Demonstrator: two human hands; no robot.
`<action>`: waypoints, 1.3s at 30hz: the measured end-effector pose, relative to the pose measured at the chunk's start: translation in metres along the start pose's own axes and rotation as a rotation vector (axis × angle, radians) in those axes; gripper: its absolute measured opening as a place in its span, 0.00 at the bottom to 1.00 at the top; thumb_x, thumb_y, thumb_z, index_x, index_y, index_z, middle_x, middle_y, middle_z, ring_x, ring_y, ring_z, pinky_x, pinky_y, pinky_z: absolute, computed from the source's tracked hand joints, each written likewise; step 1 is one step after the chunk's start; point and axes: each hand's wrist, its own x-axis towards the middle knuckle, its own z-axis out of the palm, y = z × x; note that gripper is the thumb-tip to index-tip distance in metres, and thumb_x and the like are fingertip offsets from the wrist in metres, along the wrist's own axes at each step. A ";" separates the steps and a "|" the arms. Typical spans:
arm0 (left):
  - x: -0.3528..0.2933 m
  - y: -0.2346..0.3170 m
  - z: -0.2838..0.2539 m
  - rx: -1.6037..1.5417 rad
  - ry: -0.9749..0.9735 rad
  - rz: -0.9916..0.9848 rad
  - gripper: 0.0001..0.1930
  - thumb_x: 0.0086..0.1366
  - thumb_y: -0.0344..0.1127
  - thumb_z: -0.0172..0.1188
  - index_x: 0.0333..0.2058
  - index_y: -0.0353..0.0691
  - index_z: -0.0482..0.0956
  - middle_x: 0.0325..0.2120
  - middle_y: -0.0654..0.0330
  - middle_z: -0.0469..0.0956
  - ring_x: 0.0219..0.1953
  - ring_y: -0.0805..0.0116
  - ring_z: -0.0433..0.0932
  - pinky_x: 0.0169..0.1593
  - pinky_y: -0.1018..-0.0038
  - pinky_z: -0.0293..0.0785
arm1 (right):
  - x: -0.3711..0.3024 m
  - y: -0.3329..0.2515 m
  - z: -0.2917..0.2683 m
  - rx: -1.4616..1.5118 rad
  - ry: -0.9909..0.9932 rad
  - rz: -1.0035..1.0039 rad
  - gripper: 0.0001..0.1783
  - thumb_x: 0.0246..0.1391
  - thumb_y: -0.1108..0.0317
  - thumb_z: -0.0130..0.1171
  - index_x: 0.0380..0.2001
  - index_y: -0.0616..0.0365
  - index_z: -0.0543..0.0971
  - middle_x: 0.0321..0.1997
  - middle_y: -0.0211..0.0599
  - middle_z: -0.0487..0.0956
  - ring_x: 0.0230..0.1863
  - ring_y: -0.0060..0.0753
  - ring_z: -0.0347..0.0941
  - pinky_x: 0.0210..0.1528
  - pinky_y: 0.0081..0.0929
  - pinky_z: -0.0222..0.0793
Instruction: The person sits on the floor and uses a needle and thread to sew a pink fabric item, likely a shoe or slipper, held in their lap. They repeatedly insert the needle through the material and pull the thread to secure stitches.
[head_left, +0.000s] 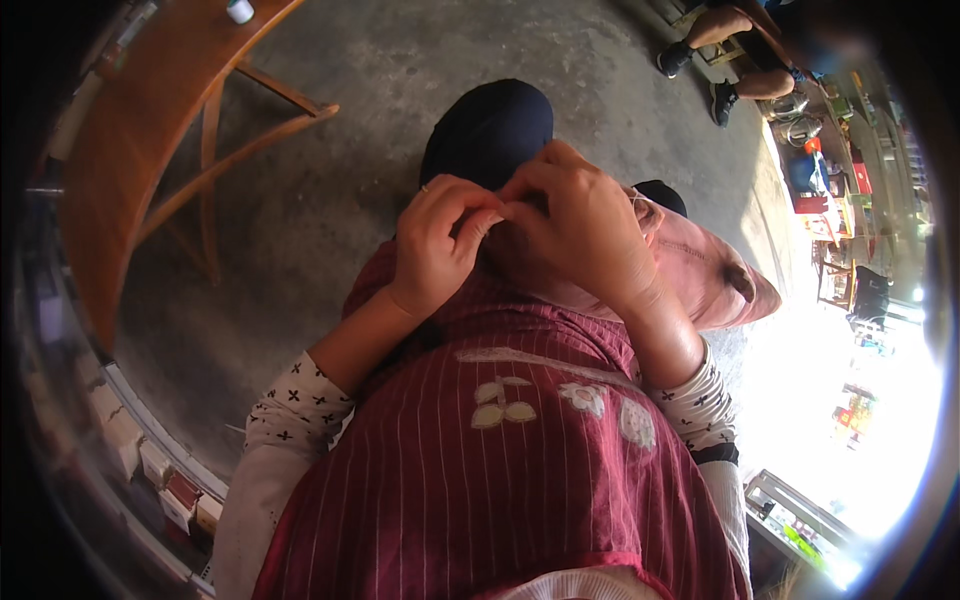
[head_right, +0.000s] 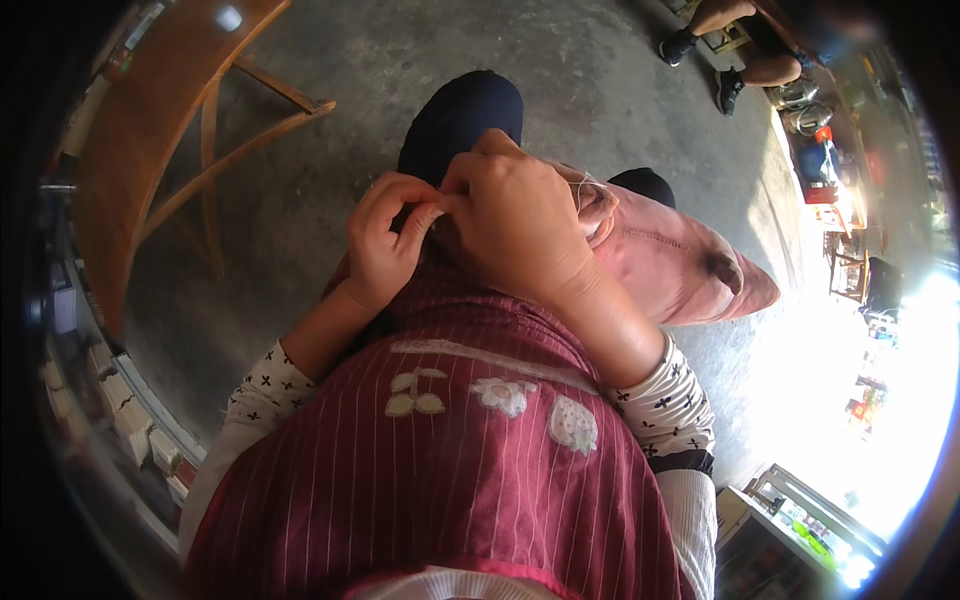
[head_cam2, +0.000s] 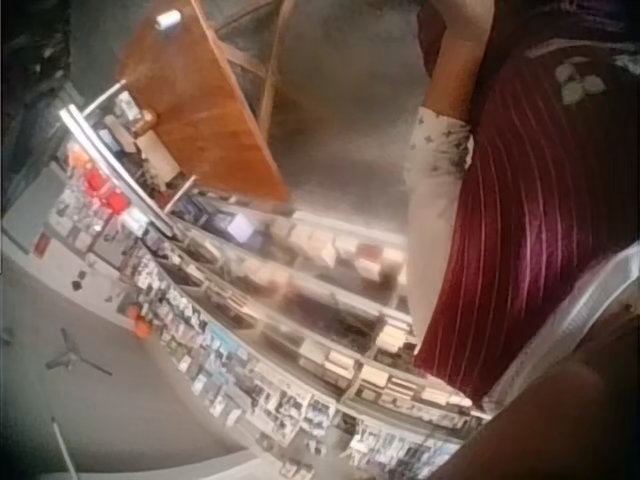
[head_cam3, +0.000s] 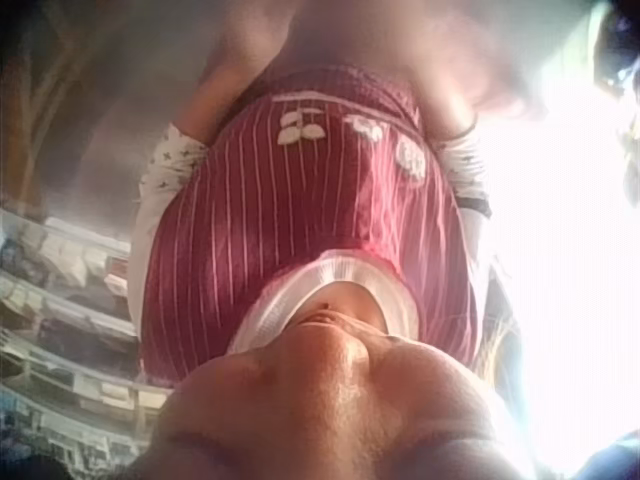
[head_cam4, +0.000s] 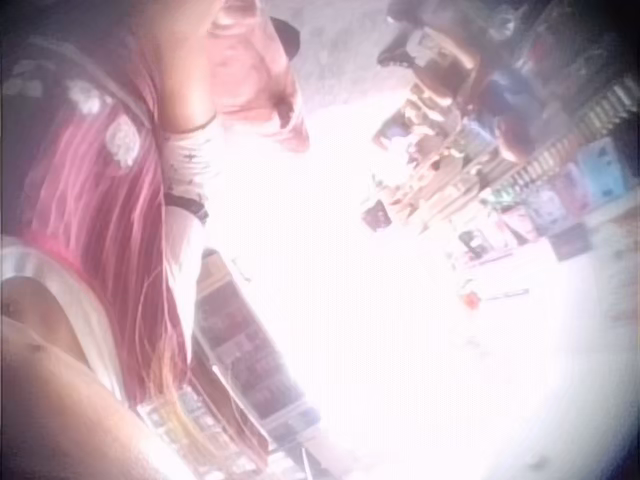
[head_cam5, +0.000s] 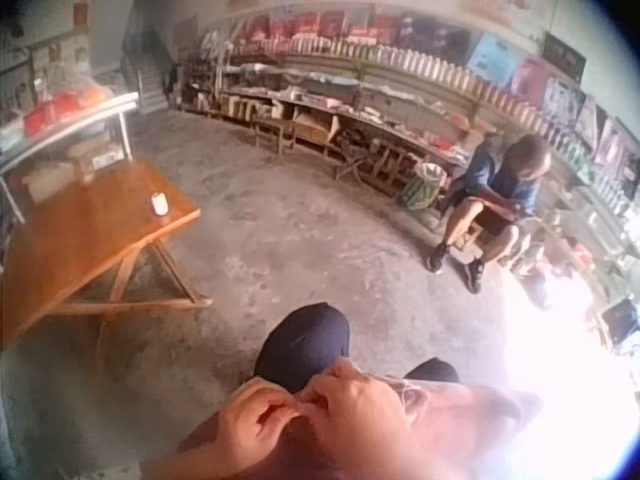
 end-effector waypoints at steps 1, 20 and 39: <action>-0.001 0.000 -0.001 -0.012 -0.015 -0.020 0.05 0.58 0.26 0.69 0.30 0.38 0.79 0.29 0.57 0.79 0.31 0.58 0.79 0.36 0.67 0.74 | 0.004 0.005 -0.001 0.046 -0.042 0.009 0.09 0.52 0.62 0.66 0.32 0.55 0.85 0.35 0.40 0.79 0.35 0.47 0.80 0.39 0.39 0.74; -0.015 -0.011 -0.007 -0.288 -0.104 -0.310 0.15 0.61 0.26 0.69 0.46 0.36 0.77 0.38 0.64 0.78 0.41 0.77 0.77 0.46 0.79 0.74 | 0.020 0.016 0.015 0.115 -0.020 0.055 0.09 0.52 0.61 0.63 0.29 0.54 0.84 0.33 0.45 0.80 0.36 0.52 0.79 0.39 0.45 0.75; -0.013 -0.005 -0.009 -0.356 -0.078 -0.339 0.05 0.63 0.23 0.65 0.37 0.35 0.78 0.33 0.65 0.76 0.23 0.84 0.73 0.18 0.85 0.66 | 0.033 0.004 -0.049 0.783 0.377 0.014 0.11 0.73 0.63 0.44 0.40 0.59 0.70 0.27 0.39 0.81 0.19 0.19 0.72 0.19 0.16 0.65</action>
